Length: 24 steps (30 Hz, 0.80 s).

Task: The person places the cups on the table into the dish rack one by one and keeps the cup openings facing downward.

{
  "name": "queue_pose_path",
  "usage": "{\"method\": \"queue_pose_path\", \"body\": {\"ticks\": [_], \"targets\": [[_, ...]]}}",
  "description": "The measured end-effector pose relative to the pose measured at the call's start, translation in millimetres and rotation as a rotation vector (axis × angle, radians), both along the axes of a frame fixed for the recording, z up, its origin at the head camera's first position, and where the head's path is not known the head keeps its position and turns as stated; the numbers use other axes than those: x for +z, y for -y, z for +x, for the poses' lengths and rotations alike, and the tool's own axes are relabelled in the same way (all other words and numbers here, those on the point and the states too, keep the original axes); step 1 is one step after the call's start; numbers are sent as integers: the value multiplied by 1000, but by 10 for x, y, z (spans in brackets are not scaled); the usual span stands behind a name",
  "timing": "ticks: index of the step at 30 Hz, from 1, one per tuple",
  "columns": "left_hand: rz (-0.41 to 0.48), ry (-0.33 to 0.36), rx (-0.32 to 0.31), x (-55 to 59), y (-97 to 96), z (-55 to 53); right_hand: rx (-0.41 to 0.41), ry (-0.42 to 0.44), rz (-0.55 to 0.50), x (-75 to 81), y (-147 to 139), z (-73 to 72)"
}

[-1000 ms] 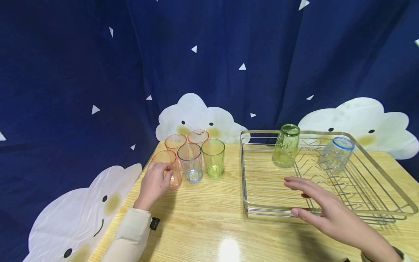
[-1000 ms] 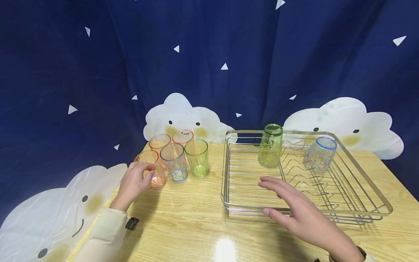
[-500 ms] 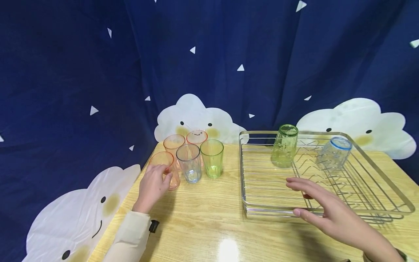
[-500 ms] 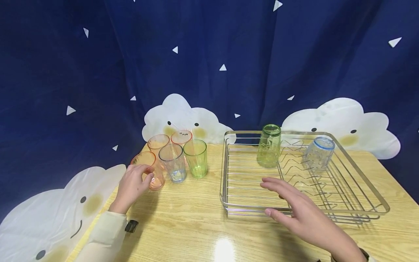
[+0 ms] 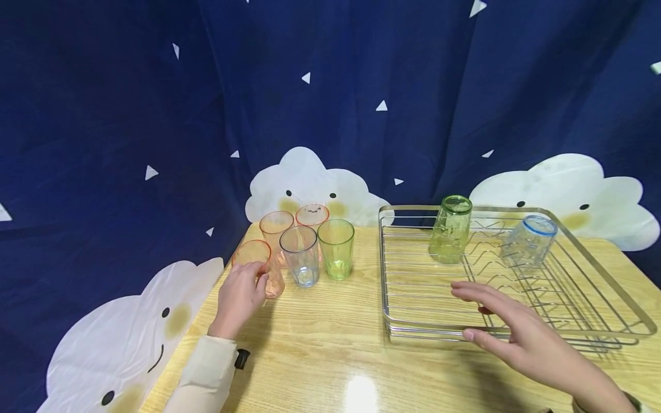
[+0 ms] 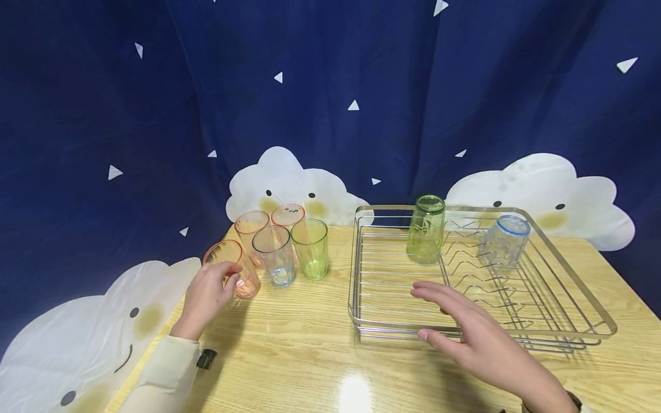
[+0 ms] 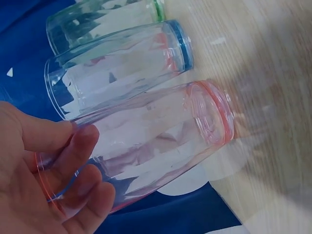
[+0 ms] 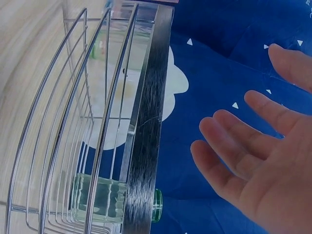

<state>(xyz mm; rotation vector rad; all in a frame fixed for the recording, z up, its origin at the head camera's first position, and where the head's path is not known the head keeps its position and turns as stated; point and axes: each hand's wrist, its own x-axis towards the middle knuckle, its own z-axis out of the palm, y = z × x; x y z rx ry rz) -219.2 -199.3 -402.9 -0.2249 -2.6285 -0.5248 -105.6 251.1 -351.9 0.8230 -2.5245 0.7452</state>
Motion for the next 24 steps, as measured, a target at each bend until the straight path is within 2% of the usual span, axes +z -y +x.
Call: {"method": "queue_pose_path", "body": {"ticks": [7, 15, 24], "targets": [[-13, -44, -8, -1, -13, 41, -27, 21, 13, 4, -7, 11], [-19, -44, -3, 15, -20, 77, -5, 3, 3, -3, -12, -1], [-79, -67, -25, 95, -73, 239, -6, 0, 7, -13, -12, 6]]}}
